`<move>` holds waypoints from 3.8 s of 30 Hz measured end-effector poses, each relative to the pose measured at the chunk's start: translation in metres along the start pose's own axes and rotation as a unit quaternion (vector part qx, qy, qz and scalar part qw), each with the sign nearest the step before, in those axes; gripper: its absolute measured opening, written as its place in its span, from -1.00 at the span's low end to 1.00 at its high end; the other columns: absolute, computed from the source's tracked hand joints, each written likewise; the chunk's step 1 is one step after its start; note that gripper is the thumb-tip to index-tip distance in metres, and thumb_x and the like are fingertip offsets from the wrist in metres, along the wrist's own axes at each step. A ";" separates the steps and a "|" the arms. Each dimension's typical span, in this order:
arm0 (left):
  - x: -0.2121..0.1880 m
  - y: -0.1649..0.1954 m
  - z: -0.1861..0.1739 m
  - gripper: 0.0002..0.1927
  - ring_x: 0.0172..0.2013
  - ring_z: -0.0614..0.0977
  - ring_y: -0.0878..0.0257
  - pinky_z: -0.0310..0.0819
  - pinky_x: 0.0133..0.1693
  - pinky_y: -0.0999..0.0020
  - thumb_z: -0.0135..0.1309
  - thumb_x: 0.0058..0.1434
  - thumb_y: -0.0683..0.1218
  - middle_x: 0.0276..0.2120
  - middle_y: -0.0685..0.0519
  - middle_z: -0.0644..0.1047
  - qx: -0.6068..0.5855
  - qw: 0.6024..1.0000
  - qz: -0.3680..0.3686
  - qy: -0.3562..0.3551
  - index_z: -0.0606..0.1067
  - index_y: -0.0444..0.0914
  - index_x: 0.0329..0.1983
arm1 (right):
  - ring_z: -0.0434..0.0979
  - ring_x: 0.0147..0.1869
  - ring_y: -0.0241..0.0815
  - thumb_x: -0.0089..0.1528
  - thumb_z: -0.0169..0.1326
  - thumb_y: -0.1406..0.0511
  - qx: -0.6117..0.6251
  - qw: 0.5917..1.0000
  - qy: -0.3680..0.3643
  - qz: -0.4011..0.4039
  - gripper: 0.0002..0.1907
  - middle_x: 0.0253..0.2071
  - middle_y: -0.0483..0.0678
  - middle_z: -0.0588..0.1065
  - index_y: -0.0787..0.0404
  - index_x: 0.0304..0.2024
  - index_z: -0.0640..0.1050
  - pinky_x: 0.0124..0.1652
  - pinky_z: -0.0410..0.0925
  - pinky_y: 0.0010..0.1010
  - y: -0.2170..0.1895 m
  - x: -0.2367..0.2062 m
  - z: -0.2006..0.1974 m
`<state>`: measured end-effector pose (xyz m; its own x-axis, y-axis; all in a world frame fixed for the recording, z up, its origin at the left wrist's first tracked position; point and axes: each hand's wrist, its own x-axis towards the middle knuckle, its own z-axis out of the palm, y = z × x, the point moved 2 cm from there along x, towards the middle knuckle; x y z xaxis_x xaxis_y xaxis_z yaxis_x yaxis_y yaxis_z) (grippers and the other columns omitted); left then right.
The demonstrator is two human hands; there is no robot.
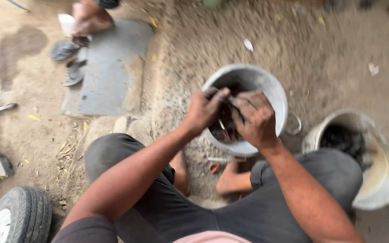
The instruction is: The person sits on the ground and stuffs strands of copper wire into the slots of a motor armature core held in a basin, pressing the wire down by hand and occasionally using a small hand tool to pack it, with a bucket of dark finished parts beside them.
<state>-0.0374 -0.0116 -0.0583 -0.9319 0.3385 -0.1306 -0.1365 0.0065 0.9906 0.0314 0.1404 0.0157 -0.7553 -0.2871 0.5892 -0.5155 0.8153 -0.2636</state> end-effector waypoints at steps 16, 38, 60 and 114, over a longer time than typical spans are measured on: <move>-0.002 -0.001 -0.014 -0.43 -0.53 0.70 0.20 0.63 -0.45 0.26 0.09 0.29 0.27 -0.54 -0.11 0.64 0.148 0.986 -0.061 -0.044 0.63 -0.36 -0.28 | 0.58 -0.08 0.08 0.08 0.26 0.47 0.023 0.999 -0.037 -0.002 -0.81 -0.22 0.10 0.55 0.33 -0.25 0.57 -0.08 0.48 -0.15 -0.001 -0.007 0.028; 0.004 -0.016 -0.005 -0.67 -0.10 0.69 0.20 0.60 -0.01 0.29 0.26 0.22 -0.10 -0.14 -0.05 0.66 0.118 0.987 0.099 -0.053 0.53 -0.33 0.00 | 0.51 -0.27 -0.29 0.27 0.20 0.36 0.169 0.966 -0.020 0.194 -0.89 -0.33 -0.08 0.51 0.28 -0.31 0.55 -0.25 0.42 -0.45 0.031 -0.022 0.033; -0.005 -0.005 0.001 -0.74 -0.06 0.54 -0.14 0.42 0.03 -0.04 0.14 0.18 -0.22 -0.18 -0.16 0.55 0.265 0.939 0.218 -0.003 0.40 -0.27 -0.08 | 0.37 -0.39 -0.44 0.25 0.15 0.37 0.262 0.888 -0.050 0.373 -0.94 -0.45 -0.20 0.47 0.26 -0.31 0.59 -0.37 0.28 -0.55 0.043 -0.030 0.043; -0.004 -0.010 -0.023 -0.73 -0.18 0.65 0.20 0.74 -0.12 0.22 0.07 0.26 -0.18 -0.19 -0.05 0.53 -0.268 0.962 0.024 -0.052 0.34 -0.29 -0.01 | 0.49 -0.23 -0.37 0.42 0.17 0.31 0.279 0.930 0.009 0.238 -0.85 -0.25 -0.13 0.57 0.30 -0.10 0.64 -0.19 0.38 -0.54 0.024 -0.029 0.005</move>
<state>-0.0402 -0.0344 -0.0685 -0.9062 0.4194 -0.0530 -0.2746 -0.4887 0.8281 0.0395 0.1657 -0.0113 -0.9477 0.0521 0.3150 -0.2575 0.4583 -0.8507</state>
